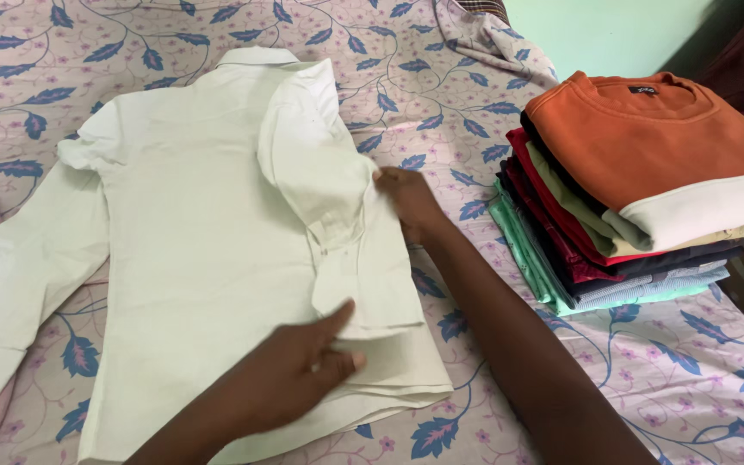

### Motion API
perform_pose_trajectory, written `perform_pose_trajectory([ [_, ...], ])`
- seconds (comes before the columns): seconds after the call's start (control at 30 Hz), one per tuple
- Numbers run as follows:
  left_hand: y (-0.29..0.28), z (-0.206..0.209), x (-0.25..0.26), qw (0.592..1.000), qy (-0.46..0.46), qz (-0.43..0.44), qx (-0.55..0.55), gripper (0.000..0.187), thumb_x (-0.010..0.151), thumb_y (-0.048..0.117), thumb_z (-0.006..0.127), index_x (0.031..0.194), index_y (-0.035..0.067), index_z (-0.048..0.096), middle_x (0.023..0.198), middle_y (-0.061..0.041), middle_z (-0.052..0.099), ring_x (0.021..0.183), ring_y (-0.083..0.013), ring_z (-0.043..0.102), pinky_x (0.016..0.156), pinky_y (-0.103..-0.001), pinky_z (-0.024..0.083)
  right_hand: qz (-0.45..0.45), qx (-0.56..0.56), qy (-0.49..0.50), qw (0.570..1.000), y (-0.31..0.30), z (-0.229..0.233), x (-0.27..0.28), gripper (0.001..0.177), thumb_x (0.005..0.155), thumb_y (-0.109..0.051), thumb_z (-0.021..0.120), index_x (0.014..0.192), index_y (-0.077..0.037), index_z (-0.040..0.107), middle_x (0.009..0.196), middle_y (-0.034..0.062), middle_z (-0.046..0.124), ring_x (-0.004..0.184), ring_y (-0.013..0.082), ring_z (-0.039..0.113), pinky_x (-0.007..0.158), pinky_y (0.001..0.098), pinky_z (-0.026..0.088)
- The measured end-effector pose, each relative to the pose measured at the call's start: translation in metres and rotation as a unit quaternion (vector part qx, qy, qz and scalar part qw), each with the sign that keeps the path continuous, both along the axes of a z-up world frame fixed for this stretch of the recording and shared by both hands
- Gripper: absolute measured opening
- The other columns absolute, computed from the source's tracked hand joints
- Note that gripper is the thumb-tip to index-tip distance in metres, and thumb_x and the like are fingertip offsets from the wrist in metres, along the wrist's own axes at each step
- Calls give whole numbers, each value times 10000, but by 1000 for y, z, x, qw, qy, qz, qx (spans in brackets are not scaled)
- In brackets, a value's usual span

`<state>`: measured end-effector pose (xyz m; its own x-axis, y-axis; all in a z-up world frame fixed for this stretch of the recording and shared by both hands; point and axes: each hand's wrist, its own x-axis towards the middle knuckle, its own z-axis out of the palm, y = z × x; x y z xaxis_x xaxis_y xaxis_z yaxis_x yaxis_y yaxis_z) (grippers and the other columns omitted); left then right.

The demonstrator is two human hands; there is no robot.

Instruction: The person folds a white long-sleeved shirt by hand on a bed and then places it on top of a stack of other folded clothes.

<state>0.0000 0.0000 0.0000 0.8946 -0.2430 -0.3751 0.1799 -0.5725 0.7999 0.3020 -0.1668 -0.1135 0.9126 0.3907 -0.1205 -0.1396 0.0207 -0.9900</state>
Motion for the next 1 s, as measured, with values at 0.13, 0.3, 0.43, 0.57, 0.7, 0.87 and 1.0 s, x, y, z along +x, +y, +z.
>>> perform_pose_trajectory([
  [0.13,5,-18,-3,994,-20,-111,-4,667,952,482,590,1487,98,481,1303,-130,710,1151,-267,714,1009,-338,517,34,-139,-16,990,5,21,-27,244,936,-161,668,1113,0,716,885,50,744,706,126,672,643,304,572],
  [0.3,24,-52,19,992,34,5,-125,465,932,365,584,1272,90,742,962,-74,816,826,-169,752,757,-338,606,223,-21,-6,975,0,31,-29,171,973,-123,745,1057,18,696,864,5,678,698,70,599,625,250,492],
  [0.43,59,-86,68,947,-62,239,-205,387,956,307,604,1246,66,690,1022,-37,772,842,-158,712,706,-319,561,122,-59,-50,990,11,20,-30,198,965,-160,743,1039,22,715,833,3,662,653,67,546,567,254,440],
  [0.57,72,-108,104,911,-43,341,-226,425,961,308,635,1301,53,636,1080,-13,714,920,-116,672,723,-282,553,37,-74,-4,997,13,19,-29,208,924,-175,724,1017,10,711,828,22,699,660,85,621,592,271,526],
  [0.7,59,-117,145,889,-38,379,-254,387,943,301,692,1212,24,673,915,-72,658,715,-141,579,582,-313,448,60,-87,-33,994,12,15,-29,216,949,-185,729,1011,22,723,835,25,689,667,82,589,587,266,491],
  [0.87,53,-142,165,869,-144,391,-268,309,952,246,714,1066,-40,738,853,-90,709,637,-109,541,574,-255,472,11,-133,-55,989,8,17,-24,198,924,-173,730,948,23,713,769,28,673,612,97,576,542,283,485],
  [1.0,64,-139,157,843,-94,438,-299,251,924,225,664,1073,29,716,862,-47,699,631,-104,599,494,-259,448,31,-174,-69,982,-1,18,-19,203,931,-198,738,931,6,734,747,5,661,595,75,527,536,269,443],
])
